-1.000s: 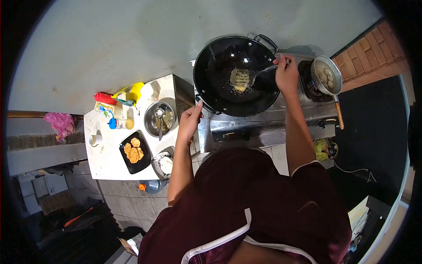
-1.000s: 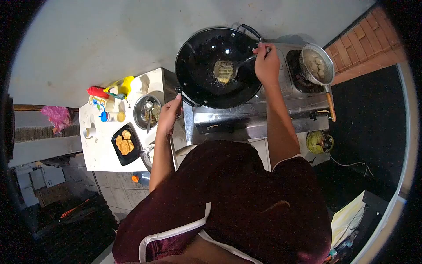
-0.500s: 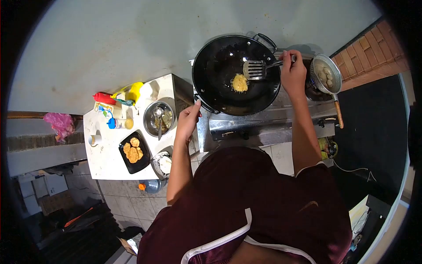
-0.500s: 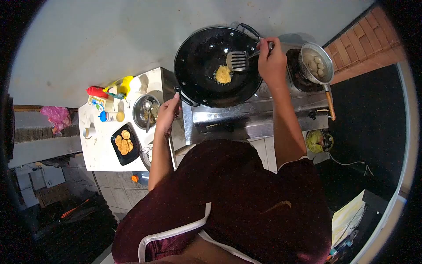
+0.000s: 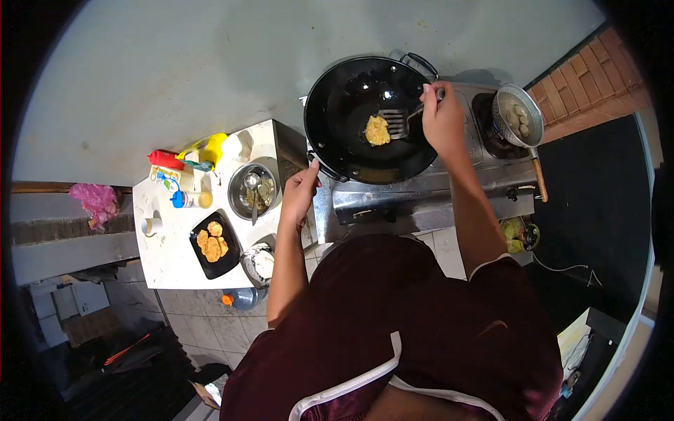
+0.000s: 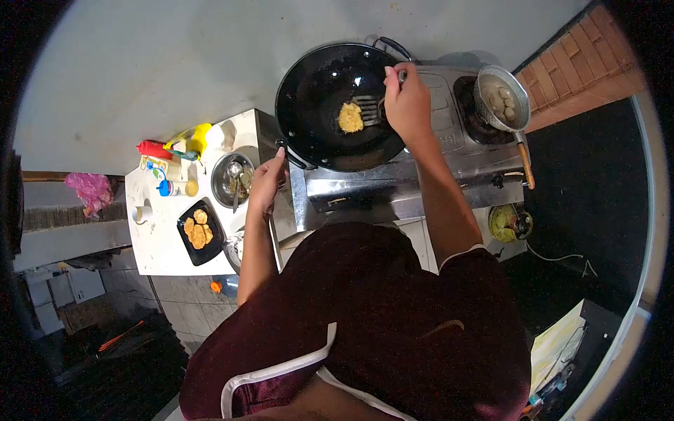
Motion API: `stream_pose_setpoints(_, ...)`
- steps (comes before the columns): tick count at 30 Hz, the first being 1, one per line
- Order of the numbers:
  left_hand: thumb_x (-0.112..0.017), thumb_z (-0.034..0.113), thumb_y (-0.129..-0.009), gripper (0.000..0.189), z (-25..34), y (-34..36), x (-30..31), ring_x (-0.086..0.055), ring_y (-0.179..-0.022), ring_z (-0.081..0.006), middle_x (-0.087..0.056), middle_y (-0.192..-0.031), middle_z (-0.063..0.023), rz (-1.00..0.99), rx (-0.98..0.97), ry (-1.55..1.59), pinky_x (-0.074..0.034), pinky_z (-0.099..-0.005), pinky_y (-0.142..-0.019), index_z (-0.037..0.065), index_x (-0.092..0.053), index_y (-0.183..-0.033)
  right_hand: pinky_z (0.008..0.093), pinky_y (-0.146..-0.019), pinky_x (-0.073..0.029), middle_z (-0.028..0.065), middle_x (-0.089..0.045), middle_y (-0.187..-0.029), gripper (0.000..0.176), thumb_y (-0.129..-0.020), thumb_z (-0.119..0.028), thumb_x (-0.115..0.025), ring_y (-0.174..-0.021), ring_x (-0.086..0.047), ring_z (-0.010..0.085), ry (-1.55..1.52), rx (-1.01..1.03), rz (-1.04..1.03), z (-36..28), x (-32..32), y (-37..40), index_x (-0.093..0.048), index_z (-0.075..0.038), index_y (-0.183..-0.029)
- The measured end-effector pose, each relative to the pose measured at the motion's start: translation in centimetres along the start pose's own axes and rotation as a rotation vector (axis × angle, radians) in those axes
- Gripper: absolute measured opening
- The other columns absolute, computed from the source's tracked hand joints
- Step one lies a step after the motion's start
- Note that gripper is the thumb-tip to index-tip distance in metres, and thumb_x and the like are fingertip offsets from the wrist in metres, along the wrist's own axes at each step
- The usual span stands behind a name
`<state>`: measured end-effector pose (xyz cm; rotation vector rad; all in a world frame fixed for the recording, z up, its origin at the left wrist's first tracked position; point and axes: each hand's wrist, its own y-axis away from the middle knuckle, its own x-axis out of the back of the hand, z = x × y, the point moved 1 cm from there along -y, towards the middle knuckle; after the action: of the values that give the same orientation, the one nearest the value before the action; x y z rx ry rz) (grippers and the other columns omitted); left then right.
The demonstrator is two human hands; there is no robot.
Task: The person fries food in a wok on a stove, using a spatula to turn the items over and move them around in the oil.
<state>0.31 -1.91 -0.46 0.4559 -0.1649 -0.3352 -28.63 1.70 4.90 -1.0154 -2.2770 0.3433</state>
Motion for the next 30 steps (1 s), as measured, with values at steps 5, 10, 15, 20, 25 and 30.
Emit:
stream_pose_setpoints(5,-0.057,0.051,-0.085,0.051,-0.3,0.0,0.4,-0.033,-0.052,-0.0063,-0.04,-0.055,0.0039,0.024,0.004,0.001,-0.025,-0.0226,-0.05,0.007,-0.053,-0.06,0.0322,-0.06,-0.048,0.0114,-0.065,-0.072,0.019,-0.091,-0.02,-0.053,-0.064,-0.064,0.0235,-0.029,-0.058,0.088,-0.6,0.8,0.8,-0.052,-0.001,-0.093)
stream_pose_setpoints(10,-0.056,0.05,-0.086,0.051,0.1,0.3,0.3,-0.033,-0.052,-0.0064,-0.039,-0.055,0.0039,0.027,-0.005,0.011,-0.024,-0.0227,-0.05,0.007,-0.052,-0.059,0.0288,-0.061,-0.048,0.0106,-0.064,-0.072,0.015,-0.09,-0.015,-0.054,-0.064,-0.063,0.0188,-0.123,0.067,0.069,-1.5,0.7,1.9,-0.053,-0.001,-0.092)
stream_pose_setpoints(15,-0.055,0.05,-0.087,0.052,0.1,0.3,0.4,-0.033,-0.052,-0.0063,-0.039,-0.054,0.0041,0.032,-0.02,0.012,-0.024,-0.0227,-0.05,0.007,-0.052,-0.059,0.0264,-0.062,-0.048,0.0098,-0.064,-0.073,0.01,-0.089,-0.01,-0.056,-0.066,-0.062,0.0151,-0.221,0.098,0.034,-1.5,0.5,2.5,-0.053,-0.001,-0.092)
stream_pose_setpoints(20,-0.053,0.05,-0.088,0.053,0.1,0.4,0.6,-0.032,-0.052,-0.0064,-0.038,-0.054,0.0039,0.034,-0.024,0.029,-0.024,-0.0229,-0.05,0.007,-0.051,-0.058,0.0252,-0.063,-0.047,0.0083,-0.063,-0.075,0.01,-0.09,-0.009,-0.054,-0.069,-0.059,0.0118,-0.324,0.107,0.035,-1.6,0.4,2.5,-0.052,0.0,-0.092)
stream_pose_setpoints(25,-0.052,0.05,-0.089,0.053,0.0,0.5,0.6,-0.032,-0.052,-0.0067,-0.038,-0.053,0.0037,0.044,-0.032,0.023,-0.023,-0.0231,-0.05,0.006,-0.051,-0.058,0.0243,-0.063,-0.046,0.0076,-0.063,-0.075,0.011,-0.091,-0.011,-0.053,-0.068,-0.058,0.0104,-0.377,0.048,0.067,-0.9,0.0,2.6,-0.051,0.0,-0.094)
stream_pose_setpoints(30,-0.051,0.05,-0.089,0.054,0.4,1.1,0.3,-0.032,-0.052,-0.0069,-0.037,-0.053,0.0035,0.06,0.013,-0.003,-0.023,-0.0231,-0.05,0.006,-0.051,-0.058,0.0237,-0.062,-0.045,0.0076,-0.065,-0.078,0.016,-0.093,-0.017,-0.051,-0.066,-0.057,0.0095,-0.269,-0.047,0.167,-0.1,0.0,2.3,-0.051,0.0,-0.094)
